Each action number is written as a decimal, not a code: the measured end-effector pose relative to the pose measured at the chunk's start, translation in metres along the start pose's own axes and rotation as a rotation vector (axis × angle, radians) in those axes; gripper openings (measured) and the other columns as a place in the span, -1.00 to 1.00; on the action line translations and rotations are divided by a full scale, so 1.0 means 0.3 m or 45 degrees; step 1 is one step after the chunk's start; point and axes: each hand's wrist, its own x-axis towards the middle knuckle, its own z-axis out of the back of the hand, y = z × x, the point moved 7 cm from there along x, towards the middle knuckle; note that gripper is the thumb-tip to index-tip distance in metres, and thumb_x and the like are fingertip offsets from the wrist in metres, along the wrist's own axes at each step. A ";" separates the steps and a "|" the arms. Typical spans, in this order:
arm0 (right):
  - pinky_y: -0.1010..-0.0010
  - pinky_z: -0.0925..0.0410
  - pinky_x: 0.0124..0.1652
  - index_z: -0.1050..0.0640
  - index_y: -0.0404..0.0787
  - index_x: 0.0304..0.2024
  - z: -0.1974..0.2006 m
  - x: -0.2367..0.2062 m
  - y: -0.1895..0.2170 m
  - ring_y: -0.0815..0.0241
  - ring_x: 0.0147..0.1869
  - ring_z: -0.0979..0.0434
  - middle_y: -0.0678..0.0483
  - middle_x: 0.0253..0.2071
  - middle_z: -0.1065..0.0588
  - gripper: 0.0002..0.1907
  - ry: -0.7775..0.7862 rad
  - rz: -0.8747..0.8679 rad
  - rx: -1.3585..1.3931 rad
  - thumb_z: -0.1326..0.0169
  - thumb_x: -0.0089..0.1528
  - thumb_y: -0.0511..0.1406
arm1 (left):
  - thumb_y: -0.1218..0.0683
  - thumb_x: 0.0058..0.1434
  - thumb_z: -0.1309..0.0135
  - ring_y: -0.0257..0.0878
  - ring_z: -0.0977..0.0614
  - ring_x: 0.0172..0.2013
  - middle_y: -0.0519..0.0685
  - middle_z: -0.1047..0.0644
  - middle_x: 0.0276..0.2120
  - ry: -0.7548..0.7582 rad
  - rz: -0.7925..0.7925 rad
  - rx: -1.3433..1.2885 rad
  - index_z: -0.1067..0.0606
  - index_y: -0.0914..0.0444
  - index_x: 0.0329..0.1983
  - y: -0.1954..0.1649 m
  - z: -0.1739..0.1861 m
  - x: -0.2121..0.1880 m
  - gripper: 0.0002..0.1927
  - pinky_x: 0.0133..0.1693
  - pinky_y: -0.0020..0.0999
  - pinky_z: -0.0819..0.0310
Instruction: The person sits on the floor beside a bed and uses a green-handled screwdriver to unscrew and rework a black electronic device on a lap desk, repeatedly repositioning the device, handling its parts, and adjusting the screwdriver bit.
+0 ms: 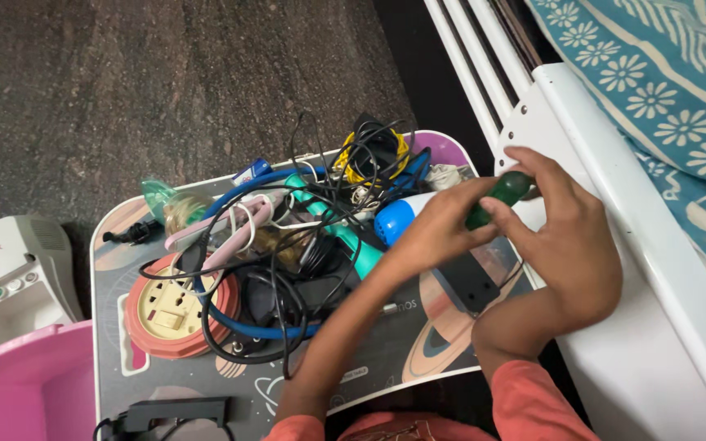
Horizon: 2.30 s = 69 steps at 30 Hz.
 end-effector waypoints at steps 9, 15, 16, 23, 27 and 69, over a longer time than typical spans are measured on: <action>0.28 -0.46 -0.16 -0.53 -0.22 0.02 -0.014 -0.020 0.011 0.03 -0.13 -0.66 0.00 -0.15 -0.59 -0.58 -0.088 0.033 -0.241 -0.40 0.20 -0.27 | 0.13 0.07 -0.27 0.00 -0.63 0.01 0.04 -0.55 0.00 -0.335 -0.165 0.329 -0.43 0.26 0.20 -0.072 -0.056 -0.050 -0.42 0.02 -0.14 -0.55; 0.36 -0.50 -0.06 -0.48 -0.30 0.16 0.021 -0.010 -0.064 0.14 -0.06 -0.66 -0.02 -0.13 -0.57 -0.45 -0.005 -0.016 0.085 -0.36 0.14 -0.42 | 0.04 0.12 -0.29 0.04 -0.66 -0.15 0.15 -0.58 -0.21 0.064 0.092 0.080 -0.44 0.31 0.17 -0.036 -0.041 -0.012 -0.43 -0.07 -0.12 -0.52; 0.37 -0.51 -0.01 -0.46 -0.33 0.18 0.027 -0.005 -0.075 0.15 0.00 -0.66 -0.05 -0.08 -0.57 -0.42 0.007 -0.010 0.158 -0.35 0.13 -0.45 | 0.01 0.16 -0.29 0.03 -0.69 -0.19 0.16 -0.61 -0.24 0.221 0.211 -0.053 -0.43 0.32 0.18 -0.009 -0.043 -0.014 -0.43 -0.10 -0.14 -0.53; 0.38 -0.49 0.10 -0.39 -0.36 0.18 0.010 0.011 -0.112 0.14 0.13 -0.62 -0.10 0.08 -0.52 -0.42 0.315 0.148 0.662 -0.24 0.10 -0.49 | 0.16 0.24 -0.23 0.00 -0.72 -0.01 0.15 -0.64 -0.03 0.299 -0.147 -0.184 -0.38 0.33 0.34 -0.010 0.024 -0.022 -0.41 0.07 -0.20 -0.59; 0.40 -0.49 0.02 -0.47 -0.35 0.19 0.027 0.003 -0.145 0.17 0.02 -0.64 -0.09 -0.06 -0.58 -0.38 0.189 0.088 0.252 -0.35 0.08 -0.42 | 0.11 0.11 -0.31 -0.05 -0.73 -0.09 0.11 -0.62 -0.09 0.154 -0.104 -0.145 -0.44 0.33 0.20 0.004 0.022 -0.007 -0.42 -0.03 -0.23 -0.61; 0.36 -0.48 -0.06 -0.45 -0.38 0.20 0.048 0.020 -0.039 0.05 0.02 -0.64 -0.16 0.08 -0.43 -0.41 -0.001 0.092 0.052 -0.32 0.13 -0.56 | 0.05 0.36 -0.18 -0.21 -0.61 -0.11 0.02 -0.61 -0.08 0.237 -0.131 -0.292 -0.47 0.25 0.24 0.078 -0.046 0.015 -0.58 -0.06 -0.31 -0.54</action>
